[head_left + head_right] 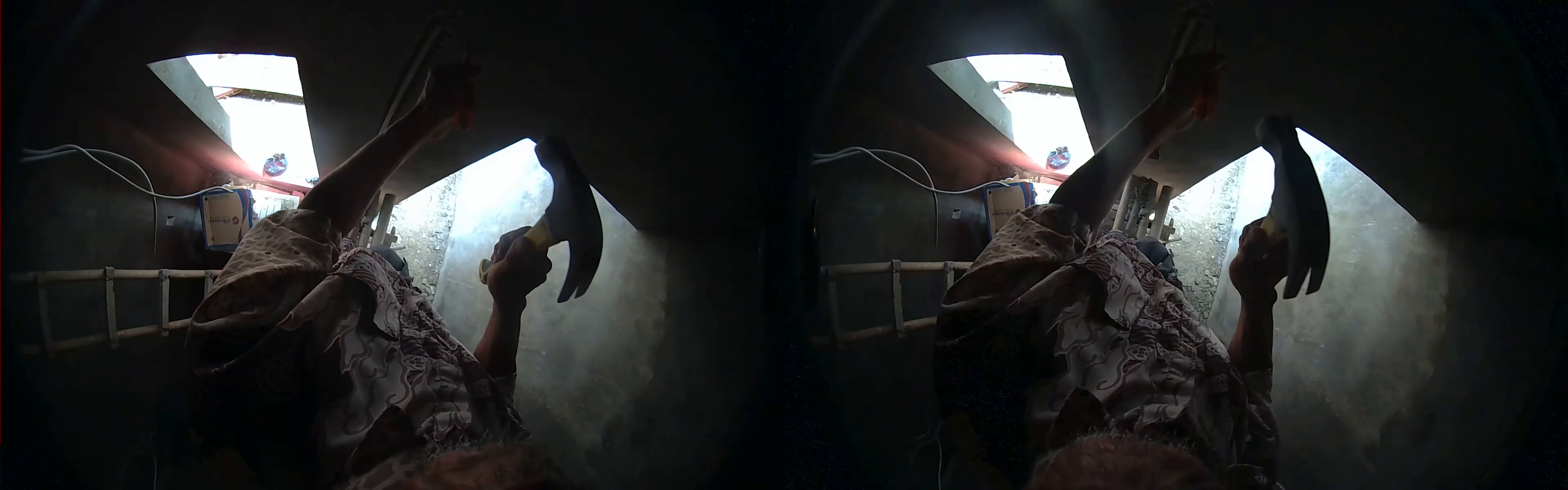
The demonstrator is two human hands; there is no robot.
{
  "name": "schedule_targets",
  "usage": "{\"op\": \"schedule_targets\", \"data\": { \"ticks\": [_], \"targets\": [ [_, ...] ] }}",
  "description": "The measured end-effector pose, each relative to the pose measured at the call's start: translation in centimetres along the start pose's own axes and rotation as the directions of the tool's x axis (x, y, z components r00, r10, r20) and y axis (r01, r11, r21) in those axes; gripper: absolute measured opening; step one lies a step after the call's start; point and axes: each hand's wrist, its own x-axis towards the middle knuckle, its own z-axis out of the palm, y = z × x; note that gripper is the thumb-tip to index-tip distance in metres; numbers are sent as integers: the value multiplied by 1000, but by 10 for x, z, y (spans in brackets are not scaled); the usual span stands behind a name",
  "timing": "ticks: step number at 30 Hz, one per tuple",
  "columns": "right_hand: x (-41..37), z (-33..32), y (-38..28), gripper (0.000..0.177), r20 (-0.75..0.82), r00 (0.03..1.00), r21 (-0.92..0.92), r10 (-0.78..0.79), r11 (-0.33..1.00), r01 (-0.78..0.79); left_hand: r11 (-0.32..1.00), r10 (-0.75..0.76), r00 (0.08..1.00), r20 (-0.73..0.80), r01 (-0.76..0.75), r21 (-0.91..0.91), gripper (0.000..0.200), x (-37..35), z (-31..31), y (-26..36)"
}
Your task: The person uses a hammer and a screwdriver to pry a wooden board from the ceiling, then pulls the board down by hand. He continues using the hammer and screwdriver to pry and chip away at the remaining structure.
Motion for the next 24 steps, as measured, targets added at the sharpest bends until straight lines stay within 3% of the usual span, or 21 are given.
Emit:
{"op": "schedule_targets", "data": {
  "ticks": [2,3,4,5,6,9,11,14,15,16,17,18,19,20,22,23,24],
  "targets": [
    [3,0,-13,45,6,999,28,54,998,-54,995,21,999,-30,-23,-97,21,10,1,4],
    [-2,1,6,32,-2,996,-99,-89,991,88,995,19,999,-27,-22,-98,21,16,0,2],
    [0,-1,12,32,-5,996,-101,-89,991,88,992,69,997,-28,-72,-109,21,22,-1,1],
    [4,-3,12,23,45,931,-339,-362,871,355,985,117,993,-29,-120,-120,21,24,0,3],
    [7,-5,9,16,160,796,-533,-583,628,567,986,115,993,-24,-117,-122,21,25,0,5],
    [12,-8,-10,14,193,749,-569,-634,550,612,981,88,996,17,-84,-173,19,25,3,12],
    [12,-10,-9,11,190,789,-529,-584,616,584,978,75,996,-37,-81,-194,18,26,6,12],
    [8,-18,5,14,136,909,-355,-393,837,415,975,40,999,26,-33,-219,17,26,4,12],
    [7,-23,9,16,87,953,-239,-290,923,302,975,38,999,25,-32,-221,17,25,5,13],
    [3,-24,12,19,47,994,53,-100,994,98,963,96,995,29,-86,-255,18,25,7,13],
    [-1,-23,19,22,88,990,561,112,815,-142,947,155,987,31,-139,-289,19,25,9,14],
    [8,-22,-5,25,145,973,771,179,596,-225,947,154,988,27,-140,-290,19,28,9,12],
    [18,-13,-32,39,-123,972,595,-199,770,233,916,155,979,129,-94,-391,21,32,8,11],
    [22,-5,-34,39,-119,972,597,-203,768,234,875,169,959,229,-39,-482,23,35,9,12],
    [28,9,-31,44,-331,870,249,-365,856,454,864,138,975,173,-34,-502,23,37,16,14],
    [33,21,-8,38,-273,857,46,-437,884,465,853,98,988,122,-20,-522,24,36,21,15],
    [44,33,6,38,-272,858,41,-435,886,462,852,94,988,126,-14,-524,24,41,19,6]
  ]
}}
